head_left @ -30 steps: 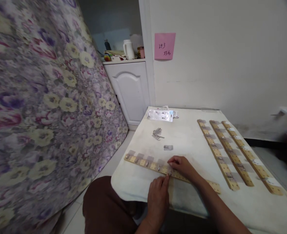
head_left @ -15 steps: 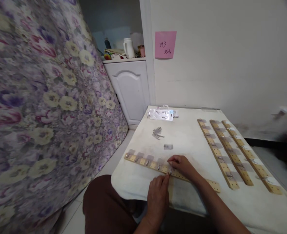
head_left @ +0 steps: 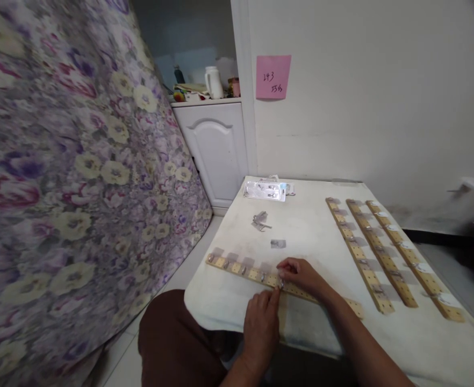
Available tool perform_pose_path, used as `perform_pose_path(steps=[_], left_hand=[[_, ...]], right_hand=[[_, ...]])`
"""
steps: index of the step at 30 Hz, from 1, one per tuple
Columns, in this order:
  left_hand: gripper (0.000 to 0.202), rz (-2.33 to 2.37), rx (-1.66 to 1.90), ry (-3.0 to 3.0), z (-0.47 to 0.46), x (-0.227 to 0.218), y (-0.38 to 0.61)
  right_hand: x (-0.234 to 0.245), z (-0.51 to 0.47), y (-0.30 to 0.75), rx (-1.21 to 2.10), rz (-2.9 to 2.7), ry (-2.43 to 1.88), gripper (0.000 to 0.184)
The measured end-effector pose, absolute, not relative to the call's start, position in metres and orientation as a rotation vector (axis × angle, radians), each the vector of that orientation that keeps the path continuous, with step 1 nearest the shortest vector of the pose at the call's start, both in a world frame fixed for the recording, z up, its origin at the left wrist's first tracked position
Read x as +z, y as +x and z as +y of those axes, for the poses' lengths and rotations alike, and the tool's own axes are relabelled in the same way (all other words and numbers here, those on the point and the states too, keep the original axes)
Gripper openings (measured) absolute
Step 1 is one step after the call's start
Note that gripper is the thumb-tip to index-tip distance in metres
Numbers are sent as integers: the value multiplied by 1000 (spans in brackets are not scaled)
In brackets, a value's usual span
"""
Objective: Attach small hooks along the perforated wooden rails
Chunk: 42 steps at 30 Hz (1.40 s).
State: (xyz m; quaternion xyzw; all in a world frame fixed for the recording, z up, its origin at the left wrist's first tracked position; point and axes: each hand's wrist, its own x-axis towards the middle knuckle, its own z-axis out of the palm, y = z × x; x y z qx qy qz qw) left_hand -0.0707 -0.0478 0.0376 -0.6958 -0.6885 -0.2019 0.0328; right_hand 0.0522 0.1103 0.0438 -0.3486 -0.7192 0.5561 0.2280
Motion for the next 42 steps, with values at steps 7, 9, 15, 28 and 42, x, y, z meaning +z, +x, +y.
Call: perform_pose_path(steps=[7, 9, 15, 28, 42], left_hand=[[52, -2113, -620, -2135, -47, 38, -71], [52, -2114, -618, -2135, -47, 36, -71], [52, -2107, -588, -2158, -46, 37, -72], [55, -2198, -576, -2156, -46, 42, -72], [51, -2051, -764, -2085, -49, 29, -75]], right_hand=[[41, 111, 49, 1561, -1951, -1005, 30], [42, 111, 49, 1580, -1927, -1015, 30], [43, 111, 48, 1656, -1852, -989, 33], [45, 114, 51, 1724, -1849, -934, 34], [52, 141, 58, 1236, -1800, -1229, 20]])
